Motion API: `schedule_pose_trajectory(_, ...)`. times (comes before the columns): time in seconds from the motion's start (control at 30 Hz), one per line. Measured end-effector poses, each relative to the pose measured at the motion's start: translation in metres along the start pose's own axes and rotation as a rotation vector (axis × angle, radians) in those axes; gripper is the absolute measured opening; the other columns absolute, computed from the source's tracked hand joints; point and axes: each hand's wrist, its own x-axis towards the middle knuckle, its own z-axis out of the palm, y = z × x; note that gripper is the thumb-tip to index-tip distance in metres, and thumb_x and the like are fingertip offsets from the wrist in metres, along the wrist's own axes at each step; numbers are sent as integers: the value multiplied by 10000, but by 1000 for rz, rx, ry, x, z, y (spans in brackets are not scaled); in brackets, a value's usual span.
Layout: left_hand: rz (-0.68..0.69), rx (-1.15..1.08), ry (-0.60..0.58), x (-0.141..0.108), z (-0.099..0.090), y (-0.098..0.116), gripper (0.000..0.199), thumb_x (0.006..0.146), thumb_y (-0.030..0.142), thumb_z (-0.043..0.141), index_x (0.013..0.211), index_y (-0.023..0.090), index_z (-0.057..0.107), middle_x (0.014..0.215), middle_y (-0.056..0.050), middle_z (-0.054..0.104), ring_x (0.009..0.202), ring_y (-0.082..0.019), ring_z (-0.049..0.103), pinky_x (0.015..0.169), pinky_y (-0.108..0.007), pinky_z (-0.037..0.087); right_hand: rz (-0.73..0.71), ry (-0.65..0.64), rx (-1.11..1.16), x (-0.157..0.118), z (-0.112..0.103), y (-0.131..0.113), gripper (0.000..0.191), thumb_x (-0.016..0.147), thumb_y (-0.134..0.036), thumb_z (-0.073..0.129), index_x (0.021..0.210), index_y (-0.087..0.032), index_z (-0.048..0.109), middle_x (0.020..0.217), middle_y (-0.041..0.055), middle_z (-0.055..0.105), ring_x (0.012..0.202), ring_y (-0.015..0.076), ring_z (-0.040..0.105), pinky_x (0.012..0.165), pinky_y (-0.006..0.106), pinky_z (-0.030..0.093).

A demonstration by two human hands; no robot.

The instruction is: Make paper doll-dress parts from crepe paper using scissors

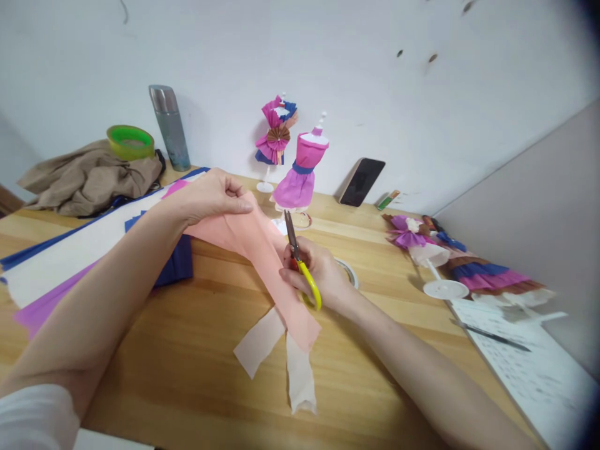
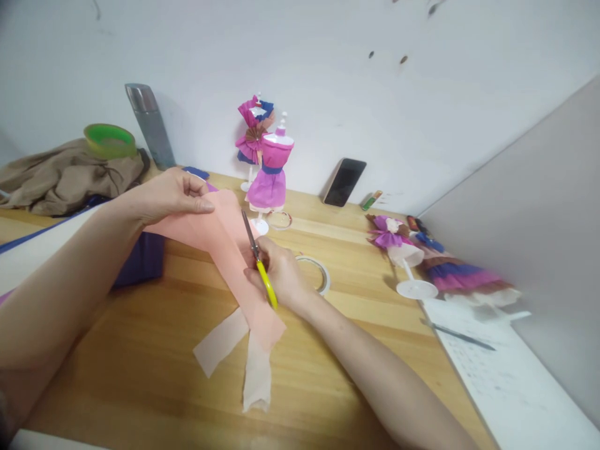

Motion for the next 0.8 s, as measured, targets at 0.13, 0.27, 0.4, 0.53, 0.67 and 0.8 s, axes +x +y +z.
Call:
schedule_pose_trajectory(0.13,-7,-63,-1,6,5,-7,143,575,261,738,602,163,638,537,31,559,514,-82,468,498,-212,337,6,-49,84,-1,-1,5,194,672,-145,628,757,-207,464,661,-44,517,552,109,471,520,240,360)
schedule_pose_trajectory(0.27,20,-94,37,10,11,-8,178,556,240,750,612,162,599,556,29,556,530,-87,478,520,-223,342,59,-99,219,-3,0,10,202,721,-200,651,807,-211,468,675,-44,522,523,104,496,471,226,370)
schedule_pose_trajectory(0.4,72,-108,43,9,12,-8,204,568,235,743,595,159,557,596,18,573,586,-101,524,557,-225,377,83,-113,280,-4,1,10,213,732,-222,665,808,-208,468,668,-51,522,486,95,506,461,227,396)
schedule_pose_trajectory(0.53,83,-129,34,8,11,-7,212,580,233,743,595,157,545,623,7,589,615,-106,551,572,-223,396,67,-122,299,-5,1,8,207,743,-214,663,819,-209,471,670,-56,505,467,89,497,452,229,404)
schedule_pose_trajectory(0.67,49,-143,63,7,13,-5,202,578,225,751,654,162,575,590,26,561,557,-89,515,534,-213,372,66,-143,299,-5,0,8,198,757,-211,650,841,-215,470,679,-59,469,496,91,487,467,232,408)
schedule_pose_trajectory(0.8,-5,-95,46,6,13,-4,270,584,214,742,847,178,688,604,27,580,557,-102,514,539,-229,373,50,-142,226,-5,-2,11,207,738,-198,652,837,-215,471,691,-54,469,531,98,472,477,232,384)
